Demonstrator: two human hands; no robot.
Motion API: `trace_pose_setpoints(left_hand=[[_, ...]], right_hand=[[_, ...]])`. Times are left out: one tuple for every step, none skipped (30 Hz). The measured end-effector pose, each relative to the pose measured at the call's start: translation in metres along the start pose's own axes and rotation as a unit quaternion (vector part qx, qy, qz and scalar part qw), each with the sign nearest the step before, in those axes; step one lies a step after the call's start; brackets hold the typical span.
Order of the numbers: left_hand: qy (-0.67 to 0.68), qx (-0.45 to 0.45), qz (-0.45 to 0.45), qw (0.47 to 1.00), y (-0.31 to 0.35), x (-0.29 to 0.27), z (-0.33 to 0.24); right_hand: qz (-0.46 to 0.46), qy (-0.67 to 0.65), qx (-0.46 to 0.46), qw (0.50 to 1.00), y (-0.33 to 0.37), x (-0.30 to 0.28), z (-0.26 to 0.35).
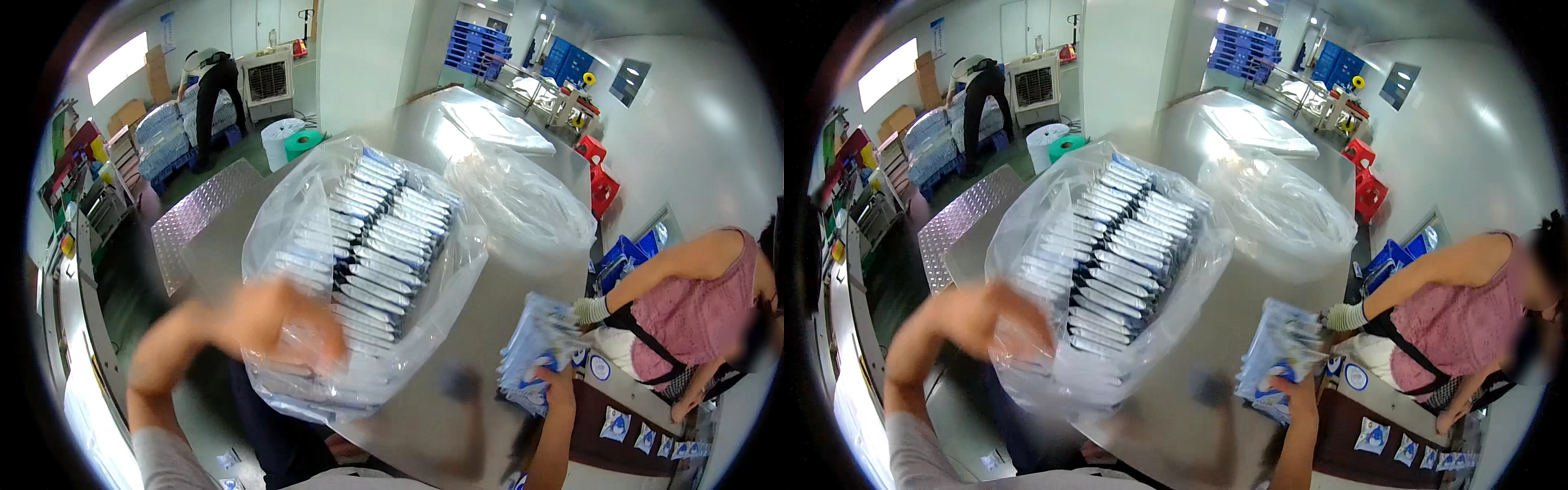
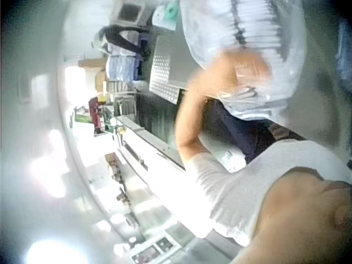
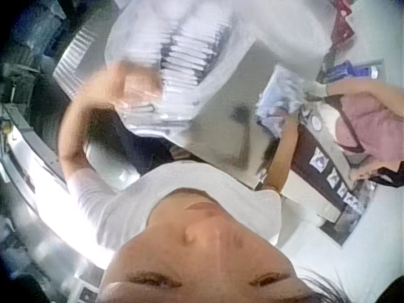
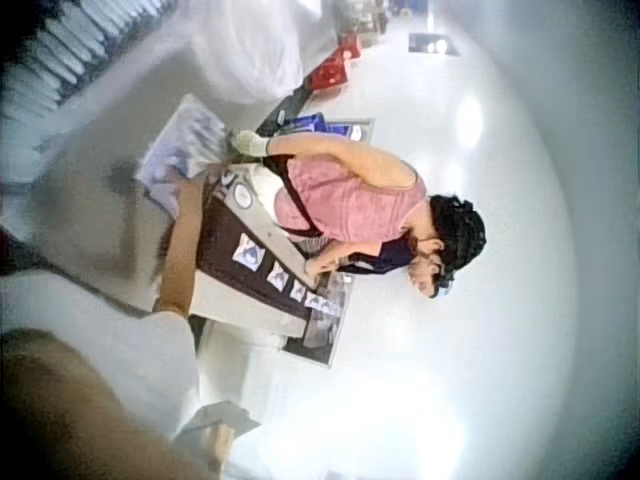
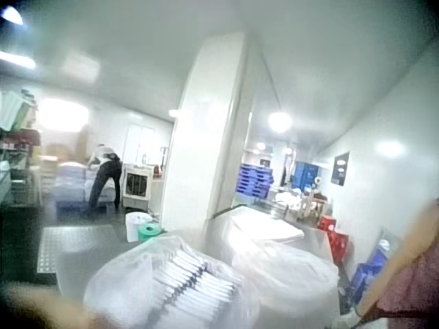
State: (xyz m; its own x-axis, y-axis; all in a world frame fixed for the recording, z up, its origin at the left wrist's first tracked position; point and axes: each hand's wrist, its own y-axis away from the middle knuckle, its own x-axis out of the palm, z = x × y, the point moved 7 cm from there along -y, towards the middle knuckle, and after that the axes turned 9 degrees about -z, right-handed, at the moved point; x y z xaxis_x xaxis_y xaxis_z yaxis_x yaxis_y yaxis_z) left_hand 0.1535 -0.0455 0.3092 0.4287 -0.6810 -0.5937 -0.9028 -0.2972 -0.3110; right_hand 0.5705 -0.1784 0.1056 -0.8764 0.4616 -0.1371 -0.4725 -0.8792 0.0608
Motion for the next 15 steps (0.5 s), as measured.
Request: trace_pose_setpoints(left_hand=[[-0.088, 0.001, -0.054, 0.995, -0.036, -0.035, 0.027], [-0.238, 0.005, -0.117, 0.964, -0.072, -0.065, 0.044], [-0.364, 0.036, -0.115, 0.924, -0.103, -0.085, 0.084], [-0.478, 0.028, -0.075, 0.875, -0.141, -0.094, 0.132], [-0.526, 0.009, -0.070, 0.848, -0.166, -0.104, 0.182], [-0.600, 0.014, -0.034, 0.799, -0.180, -0.101, 0.231], [-0.671, 0.013, 0.001, 0.742, -0.189, -0.106, 0.271], [-0.645, -0.030, 0.043, 0.762, -0.210, -0.099, 0.311], [-0.649, -0.033, 0.057, 0.758, -0.220, -0.093, 0.338], [-0.679, 0.000, 0.080, 0.730, -0.231, -0.084, 0.358], [-0.667, 0.013, 0.094, 0.739, -0.242, -0.075, 0.365], [-0.655, 0.026, 0.108, 0.748, -0.255, -0.069, 0.371], [-0.652, 0.026, 0.102, 0.751, -0.266, -0.066, 0.380], [-0.637, 0.059, 0.092, 0.763, -0.267, -0.062, 0.386], [-0.622, 0.092, 0.081, 0.773, -0.270, -0.058, 0.390]], right_hand=[[-0.005, -0.079, 0.029, 0.996, -0.013, 0.003, -0.008], [-0.010, -0.160, 0.057, 0.985, -0.026, 0.009, -0.013], [-0.033, -0.316, 0.027, 0.948, -0.040, 0.019, -0.014], [-0.050, -0.459, -0.016, 0.887, -0.052, 0.021, -0.009], [-0.052, -0.510, -0.024, 0.858, -0.065, 0.032, -0.009], [-0.046, -0.512, -0.009, 0.858, -0.082, 0.050, -0.016], [-0.037, -0.501, 0.004, 0.865, -0.099, 0.065, -0.014], [-0.037, -0.484, 0.010, 0.874, -0.111, 0.069, -0.016], [-0.030, -0.469, 0.009, 0.883, -0.123, 0.070, -0.008], [-0.026, -0.445, 0.000, 0.895, -0.137, 0.065, 0.006], [-0.024, -0.414, -0.005, 0.910, -0.147, 0.059, 0.019], [-0.020, -0.385, -0.019, 0.922, -0.161, 0.054, 0.036], [-0.012, -0.354, -0.035, 0.934, -0.174, 0.052, 0.053], [0.005, -0.332, -0.041, 0.942, -0.188, 0.061, 0.065], [0.029, -0.312, -0.046, 0.949, -0.204, 0.076, 0.074]])
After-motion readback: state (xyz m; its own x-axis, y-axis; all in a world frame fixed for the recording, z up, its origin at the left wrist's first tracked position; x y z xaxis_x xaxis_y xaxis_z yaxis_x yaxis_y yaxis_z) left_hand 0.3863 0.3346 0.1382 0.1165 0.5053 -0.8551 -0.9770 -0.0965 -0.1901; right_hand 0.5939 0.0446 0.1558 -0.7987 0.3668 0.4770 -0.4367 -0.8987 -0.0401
